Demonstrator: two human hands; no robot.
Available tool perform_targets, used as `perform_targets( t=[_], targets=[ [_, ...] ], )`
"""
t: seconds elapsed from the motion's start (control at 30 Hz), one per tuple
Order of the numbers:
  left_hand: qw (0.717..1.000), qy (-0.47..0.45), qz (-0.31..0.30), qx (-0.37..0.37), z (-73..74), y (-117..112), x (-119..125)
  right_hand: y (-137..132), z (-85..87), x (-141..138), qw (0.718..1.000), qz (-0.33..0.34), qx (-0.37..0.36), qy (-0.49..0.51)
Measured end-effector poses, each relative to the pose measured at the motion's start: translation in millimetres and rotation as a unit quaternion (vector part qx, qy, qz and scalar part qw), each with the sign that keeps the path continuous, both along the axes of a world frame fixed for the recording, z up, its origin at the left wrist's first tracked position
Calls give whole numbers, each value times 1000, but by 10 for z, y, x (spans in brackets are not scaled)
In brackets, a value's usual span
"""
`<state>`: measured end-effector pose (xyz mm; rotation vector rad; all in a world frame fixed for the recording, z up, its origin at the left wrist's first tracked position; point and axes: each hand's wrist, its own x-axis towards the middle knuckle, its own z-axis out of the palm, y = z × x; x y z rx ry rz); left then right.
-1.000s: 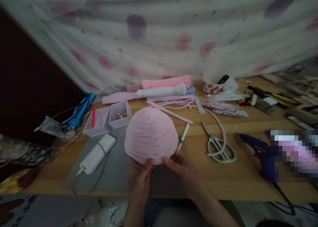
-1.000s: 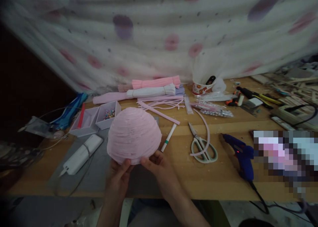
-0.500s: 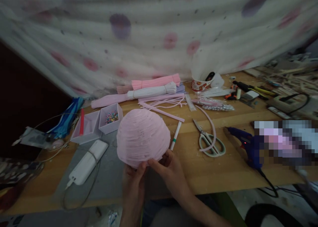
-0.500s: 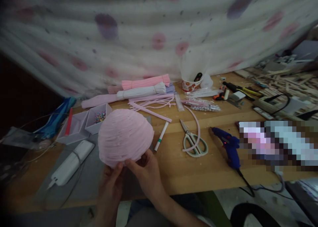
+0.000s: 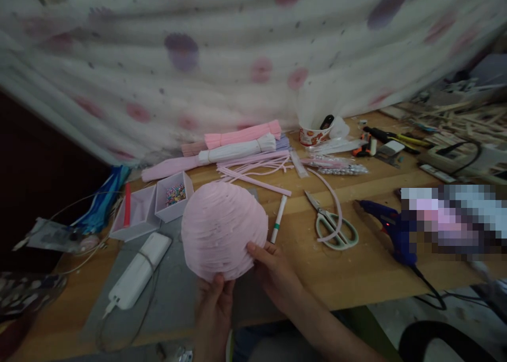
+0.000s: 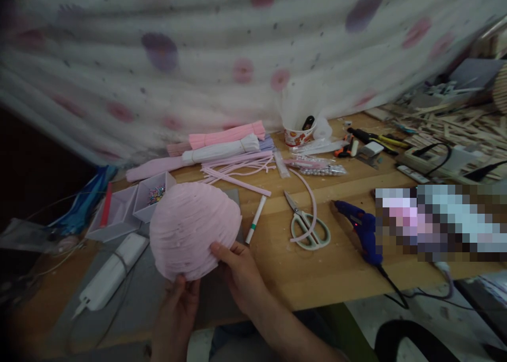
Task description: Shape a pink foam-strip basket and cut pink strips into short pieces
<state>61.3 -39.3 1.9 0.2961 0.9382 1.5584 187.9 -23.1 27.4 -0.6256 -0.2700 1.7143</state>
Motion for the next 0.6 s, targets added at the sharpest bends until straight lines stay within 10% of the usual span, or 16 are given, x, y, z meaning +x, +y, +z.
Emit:
perform_targets(
  t=[0.6],
  targets=[
    [1000, -7, -16, 8, -97, -33, -55, 25, -57, 28, 999, -7, -2, -51]
  ],
)
